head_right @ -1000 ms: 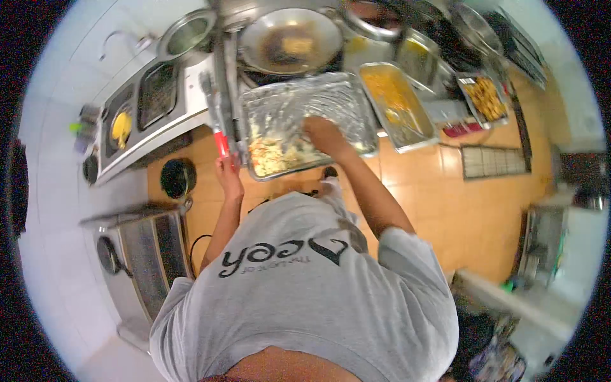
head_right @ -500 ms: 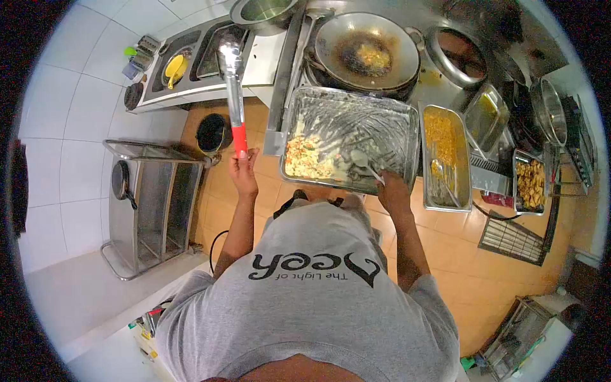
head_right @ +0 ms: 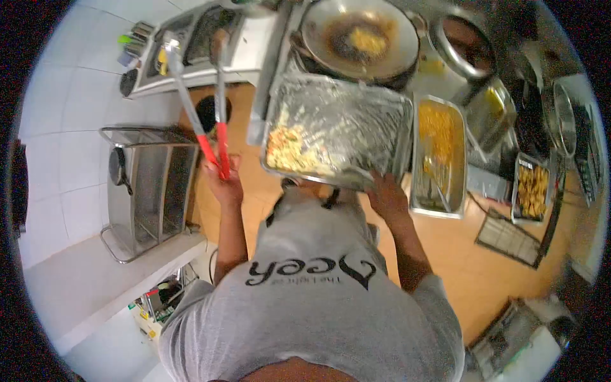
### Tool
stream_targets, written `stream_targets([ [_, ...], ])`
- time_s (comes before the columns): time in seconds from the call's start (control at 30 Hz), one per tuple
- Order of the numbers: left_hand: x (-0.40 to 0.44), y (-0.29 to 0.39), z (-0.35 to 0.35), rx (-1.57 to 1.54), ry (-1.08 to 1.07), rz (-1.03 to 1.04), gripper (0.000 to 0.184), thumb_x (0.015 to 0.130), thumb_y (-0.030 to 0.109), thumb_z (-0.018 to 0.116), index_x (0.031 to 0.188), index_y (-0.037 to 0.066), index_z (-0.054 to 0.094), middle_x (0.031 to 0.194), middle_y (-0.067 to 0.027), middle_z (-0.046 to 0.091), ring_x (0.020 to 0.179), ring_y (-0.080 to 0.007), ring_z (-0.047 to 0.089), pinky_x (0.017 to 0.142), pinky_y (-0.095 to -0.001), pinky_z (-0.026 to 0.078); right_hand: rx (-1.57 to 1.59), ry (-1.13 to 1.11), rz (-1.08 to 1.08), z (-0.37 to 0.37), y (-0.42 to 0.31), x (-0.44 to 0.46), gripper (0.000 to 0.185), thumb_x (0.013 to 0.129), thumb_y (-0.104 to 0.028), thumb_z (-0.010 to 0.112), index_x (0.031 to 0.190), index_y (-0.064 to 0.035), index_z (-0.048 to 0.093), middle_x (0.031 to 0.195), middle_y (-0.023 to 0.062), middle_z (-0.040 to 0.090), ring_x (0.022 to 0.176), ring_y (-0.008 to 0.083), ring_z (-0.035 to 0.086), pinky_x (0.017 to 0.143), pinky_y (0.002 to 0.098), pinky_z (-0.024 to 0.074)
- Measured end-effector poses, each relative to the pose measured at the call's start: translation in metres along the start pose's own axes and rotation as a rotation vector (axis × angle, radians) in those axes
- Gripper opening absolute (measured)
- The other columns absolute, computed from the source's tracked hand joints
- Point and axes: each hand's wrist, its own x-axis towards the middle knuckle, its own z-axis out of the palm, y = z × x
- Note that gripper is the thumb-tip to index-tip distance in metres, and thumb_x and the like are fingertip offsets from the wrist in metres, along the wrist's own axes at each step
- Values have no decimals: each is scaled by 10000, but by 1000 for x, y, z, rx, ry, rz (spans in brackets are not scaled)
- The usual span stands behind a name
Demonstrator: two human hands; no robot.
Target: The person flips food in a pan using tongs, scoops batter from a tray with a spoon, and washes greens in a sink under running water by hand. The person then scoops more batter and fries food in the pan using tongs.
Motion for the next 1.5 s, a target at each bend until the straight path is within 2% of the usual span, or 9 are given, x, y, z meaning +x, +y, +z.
stream_targets([
  [0.23,10,12,-11,83,-18,-68,366,869,384,487,1038,72,396,1176,-127,500,821,-192,558,859,-416,426,22,-89,-24,-21,-1,-4,420,814,-296,555,1153,-60,483,1042,208,552,979,348,536,798,463,447],
  [0.47,62,23,-76,-15,26,-74,208,903,282,447,876,85,386,878,-110,549,764,-231,569,845,-480,447,62,-10,309,-6,-26,-7,435,811,-351,555,1137,-65,523,1119,158,554,1042,328,517,889,408,412],
  [0.67,142,71,-168,138,-75,-301,208,914,269,442,856,71,415,646,-62,494,628,-169,524,813,-429,469,64,525,375,-20,-116,11,346,811,-268,563,1081,-52,553,1040,196,576,950,348,559,793,410,449],
  [0.77,184,102,-199,387,-80,-231,256,918,273,451,752,78,436,650,2,479,600,-72,418,682,-254,418,126,573,246,-5,-178,47,328,808,-252,575,1077,-65,556,914,161,608,777,299,591,697,354,458],
  [0.9,247,110,-251,636,-160,-145,276,920,252,454,697,90,442,711,32,514,605,-31,334,564,-199,304,432,424,195,-9,-256,100,337,786,-262,606,1049,-53,575,951,180,597,874,319,574,753,373,448],
  [1.0,302,80,-273,383,-148,-144,257,919,230,455,705,88,446,761,15,536,599,-36,303,526,-202,265,269,481,16,-36,-298,164,325,783,-254,609,1036,-51,585,951,177,600,893,320,574,772,371,449],
  [1.17,382,87,-240,223,-29,-275,227,910,271,457,819,65,430,1044,-147,598,801,-112,585,693,-289,512,179,520,-196,-129,-394,321,266,790,-199,587,987,-22,601,969,178,600,891,325,578,781,380,452],
  [1.4,518,72,-231,308,41,-228,268,919,326,418,835,72,431,951,-131,625,551,-105,515,558,-259,518,106,821,-482,-221,-484,665,337,783,-232,556,1074,-62,575,973,198,592,902,353,570,825,417,443],
  [1.5,557,77,-209,193,70,-237,276,924,305,418,765,85,370,641,-40,493,448,-75,386,408,-213,392,-46,1019,-509,-245,-507,766,343,791,-236,537,1088,-68,567,981,194,591,913,357,564,829,415,445],
])
